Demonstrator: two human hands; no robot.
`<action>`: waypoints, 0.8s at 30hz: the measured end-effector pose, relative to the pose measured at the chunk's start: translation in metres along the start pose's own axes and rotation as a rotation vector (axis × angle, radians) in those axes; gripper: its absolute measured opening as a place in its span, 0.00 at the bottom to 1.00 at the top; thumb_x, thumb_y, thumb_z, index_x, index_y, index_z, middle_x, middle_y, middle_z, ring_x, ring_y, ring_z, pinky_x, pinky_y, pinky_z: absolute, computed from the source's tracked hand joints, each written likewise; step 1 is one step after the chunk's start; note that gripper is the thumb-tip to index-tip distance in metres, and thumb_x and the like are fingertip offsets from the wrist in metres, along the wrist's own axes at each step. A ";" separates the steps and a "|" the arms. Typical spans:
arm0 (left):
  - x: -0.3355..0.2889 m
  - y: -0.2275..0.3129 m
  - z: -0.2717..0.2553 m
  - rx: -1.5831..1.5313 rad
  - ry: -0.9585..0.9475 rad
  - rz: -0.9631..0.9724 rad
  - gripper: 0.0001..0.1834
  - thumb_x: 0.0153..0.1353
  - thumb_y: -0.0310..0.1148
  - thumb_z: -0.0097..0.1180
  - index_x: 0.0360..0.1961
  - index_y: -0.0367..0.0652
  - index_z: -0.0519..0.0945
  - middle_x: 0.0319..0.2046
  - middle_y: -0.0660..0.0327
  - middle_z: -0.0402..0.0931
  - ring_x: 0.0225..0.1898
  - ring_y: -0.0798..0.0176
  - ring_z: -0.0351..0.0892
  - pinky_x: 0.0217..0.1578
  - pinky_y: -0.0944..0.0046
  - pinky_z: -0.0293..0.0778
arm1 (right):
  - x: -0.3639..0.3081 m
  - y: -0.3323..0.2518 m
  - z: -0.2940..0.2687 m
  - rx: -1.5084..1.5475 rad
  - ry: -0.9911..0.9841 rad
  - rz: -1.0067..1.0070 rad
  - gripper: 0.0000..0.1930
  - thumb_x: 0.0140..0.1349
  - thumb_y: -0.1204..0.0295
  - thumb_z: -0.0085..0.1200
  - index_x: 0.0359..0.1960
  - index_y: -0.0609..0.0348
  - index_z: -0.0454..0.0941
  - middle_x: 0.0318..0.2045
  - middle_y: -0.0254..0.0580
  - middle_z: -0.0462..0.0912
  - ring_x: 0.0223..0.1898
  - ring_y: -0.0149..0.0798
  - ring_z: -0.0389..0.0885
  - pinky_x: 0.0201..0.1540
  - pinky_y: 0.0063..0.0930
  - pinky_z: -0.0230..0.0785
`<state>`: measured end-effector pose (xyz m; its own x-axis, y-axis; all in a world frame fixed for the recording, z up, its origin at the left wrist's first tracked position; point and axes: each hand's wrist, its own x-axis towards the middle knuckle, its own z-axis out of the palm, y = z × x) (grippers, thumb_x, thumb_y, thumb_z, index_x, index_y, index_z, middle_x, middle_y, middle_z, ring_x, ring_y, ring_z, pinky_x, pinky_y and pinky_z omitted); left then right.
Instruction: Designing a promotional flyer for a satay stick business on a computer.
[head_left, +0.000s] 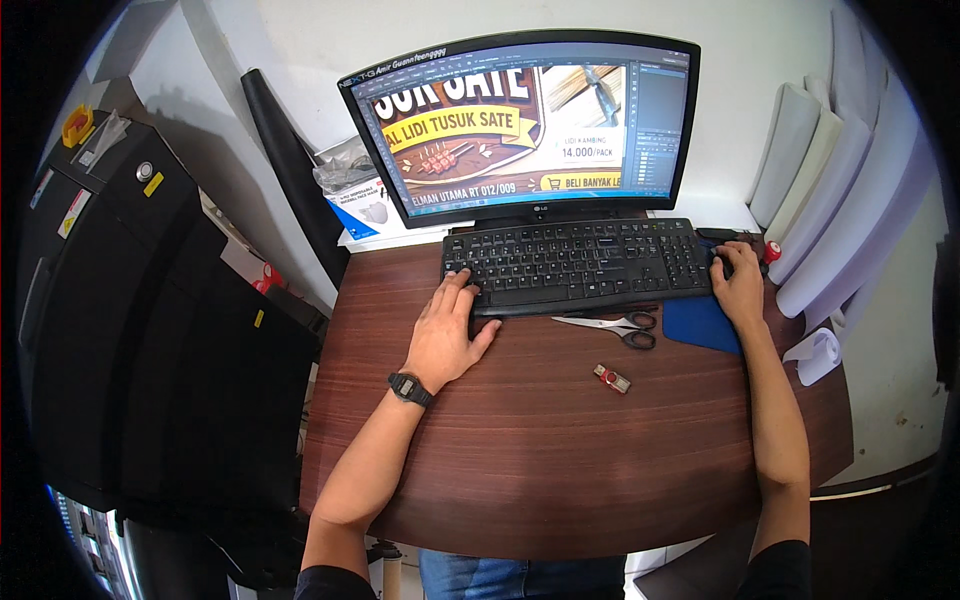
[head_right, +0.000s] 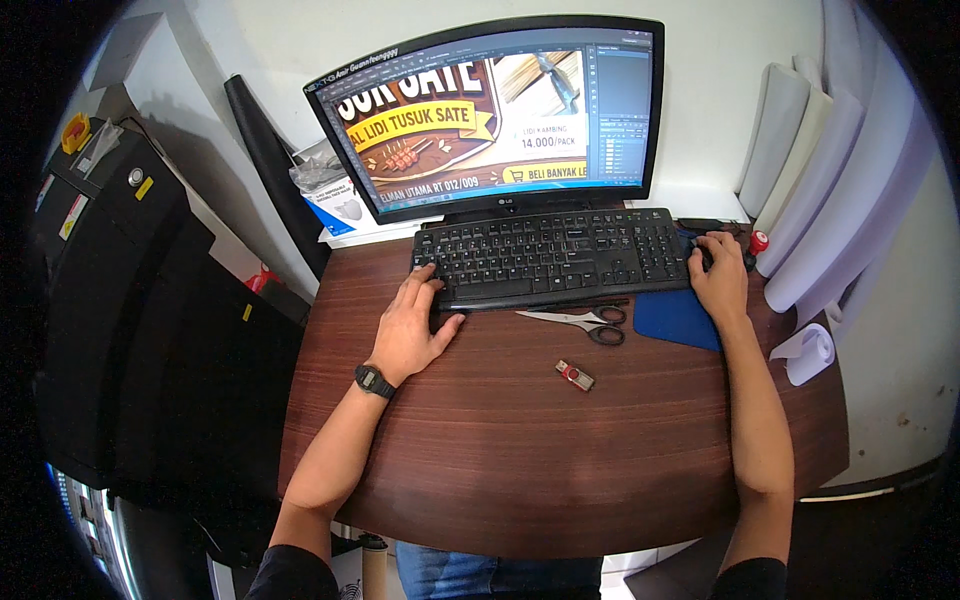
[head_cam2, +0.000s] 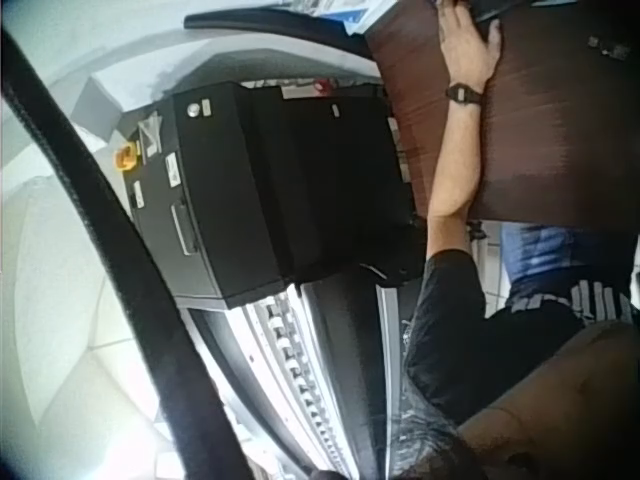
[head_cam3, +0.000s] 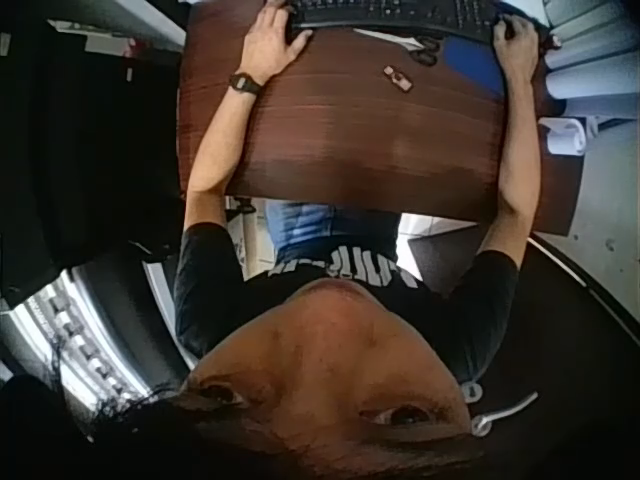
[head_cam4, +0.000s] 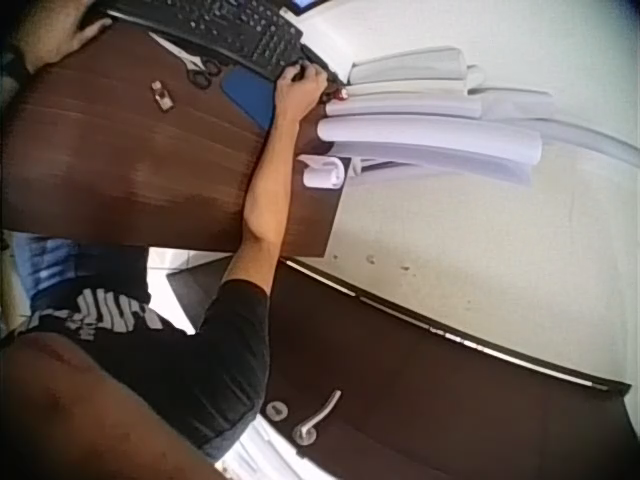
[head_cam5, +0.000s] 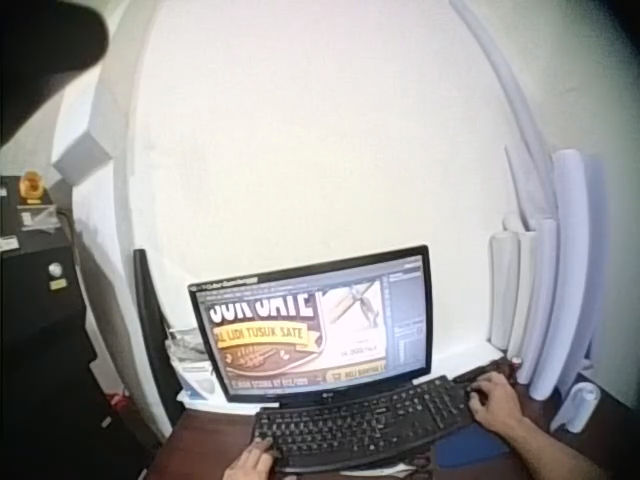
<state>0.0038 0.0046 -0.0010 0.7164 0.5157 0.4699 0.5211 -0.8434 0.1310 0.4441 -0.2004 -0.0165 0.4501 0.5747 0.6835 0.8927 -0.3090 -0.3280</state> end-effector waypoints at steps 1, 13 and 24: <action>0.000 0.000 0.000 0.000 0.000 0.000 0.30 0.62 0.43 0.69 0.59 0.35 0.75 0.69 0.46 0.67 0.69 0.41 0.70 0.63 0.48 0.76 | 0.000 0.000 0.000 0.000 0.000 0.000 0.11 0.63 0.72 0.59 0.44 0.65 0.86 0.49 0.50 0.83 0.53 0.53 0.81 0.59 0.42 0.74; 0.000 0.001 -0.001 -0.015 -0.006 -0.011 0.30 0.62 0.43 0.69 0.59 0.35 0.76 0.70 0.45 0.67 0.69 0.41 0.70 0.64 0.48 0.76 | 0.000 0.001 0.001 0.006 -0.009 0.013 0.11 0.63 0.71 0.59 0.43 0.64 0.86 0.49 0.49 0.83 0.53 0.53 0.81 0.59 0.42 0.74; -0.001 0.000 0.000 -0.010 -0.015 -0.017 0.31 0.62 0.43 0.69 0.60 0.36 0.75 0.70 0.45 0.66 0.71 0.41 0.68 0.65 0.48 0.75 | 0.000 -0.001 0.001 0.013 -0.009 0.014 0.11 0.63 0.72 0.59 0.44 0.64 0.86 0.49 0.49 0.83 0.54 0.54 0.81 0.60 0.43 0.74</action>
<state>0.0035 0.0046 -0.0018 0.7144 0.5325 0.4539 0.5290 -0.8357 0.1478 0.4429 -0.1992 -0.0174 0.4624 0.5769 0.6733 0.8866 -0.3071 -0.3458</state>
